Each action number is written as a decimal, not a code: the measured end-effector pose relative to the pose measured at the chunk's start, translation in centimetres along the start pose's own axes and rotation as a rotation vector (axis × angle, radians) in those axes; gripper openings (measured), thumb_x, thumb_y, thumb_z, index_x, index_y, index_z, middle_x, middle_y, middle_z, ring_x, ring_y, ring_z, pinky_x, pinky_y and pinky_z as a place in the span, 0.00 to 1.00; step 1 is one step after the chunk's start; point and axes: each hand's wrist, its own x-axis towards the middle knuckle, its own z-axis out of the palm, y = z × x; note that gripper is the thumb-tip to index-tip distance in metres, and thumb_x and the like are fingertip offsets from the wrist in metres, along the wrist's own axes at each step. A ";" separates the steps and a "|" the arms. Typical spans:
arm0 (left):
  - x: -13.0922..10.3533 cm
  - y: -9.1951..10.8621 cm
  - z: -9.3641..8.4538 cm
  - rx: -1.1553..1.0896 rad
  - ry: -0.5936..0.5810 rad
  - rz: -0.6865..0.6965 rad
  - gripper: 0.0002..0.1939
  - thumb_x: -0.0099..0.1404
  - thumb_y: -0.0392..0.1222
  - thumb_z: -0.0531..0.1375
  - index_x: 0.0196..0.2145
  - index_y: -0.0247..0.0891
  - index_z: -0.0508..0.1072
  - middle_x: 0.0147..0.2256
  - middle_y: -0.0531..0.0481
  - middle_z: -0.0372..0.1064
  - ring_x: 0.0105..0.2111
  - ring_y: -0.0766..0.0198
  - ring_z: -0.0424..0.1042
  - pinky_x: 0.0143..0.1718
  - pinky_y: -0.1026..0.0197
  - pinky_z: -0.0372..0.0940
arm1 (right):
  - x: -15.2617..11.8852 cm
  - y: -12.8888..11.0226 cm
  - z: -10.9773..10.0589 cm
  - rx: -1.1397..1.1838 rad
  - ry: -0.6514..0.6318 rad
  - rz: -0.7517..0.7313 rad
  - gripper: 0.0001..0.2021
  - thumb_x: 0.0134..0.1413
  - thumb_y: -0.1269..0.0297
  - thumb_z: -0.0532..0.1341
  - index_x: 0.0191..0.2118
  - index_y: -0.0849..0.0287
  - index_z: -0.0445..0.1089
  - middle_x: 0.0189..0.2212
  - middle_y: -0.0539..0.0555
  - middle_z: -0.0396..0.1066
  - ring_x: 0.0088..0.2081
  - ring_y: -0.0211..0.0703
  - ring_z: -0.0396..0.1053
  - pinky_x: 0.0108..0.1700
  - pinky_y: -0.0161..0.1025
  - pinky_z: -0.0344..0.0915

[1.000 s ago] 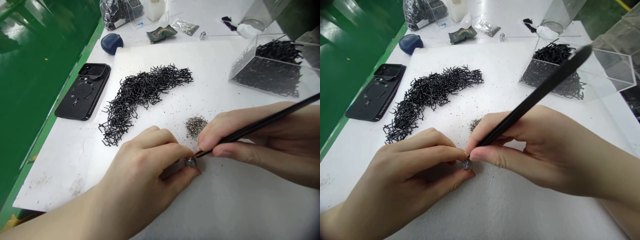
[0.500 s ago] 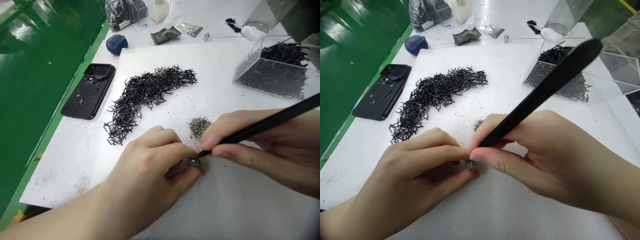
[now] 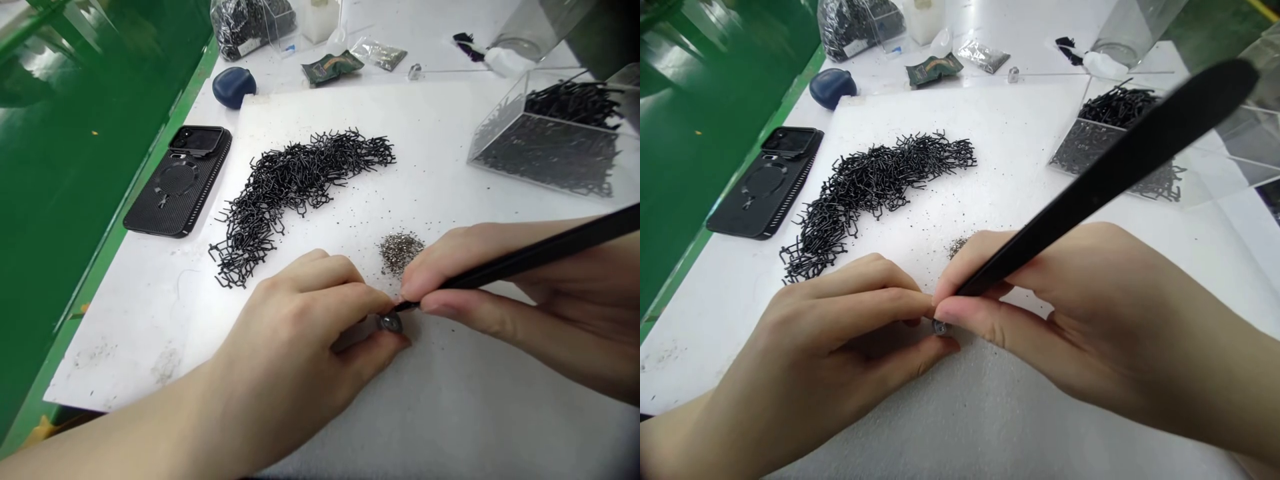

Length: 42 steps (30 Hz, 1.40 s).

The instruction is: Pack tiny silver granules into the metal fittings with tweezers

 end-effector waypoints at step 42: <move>0.2 -0.1 0.0 0.016 -0.004 -0.005 0.04 0.73 0.30 0.78 0.43 0.36 0.93 0.36 0.52 0.85 0.35 0.68 0.82 0.34 0.69 0.74 | 1.2 0.3 -0.9 0.173 -0.012 -0.034 0.02 0.75 0.57 0.76 0.46 0.38 0.89 0.38 0.42 0.90 0.36 0.44 0.87 0.37 0.38 0.83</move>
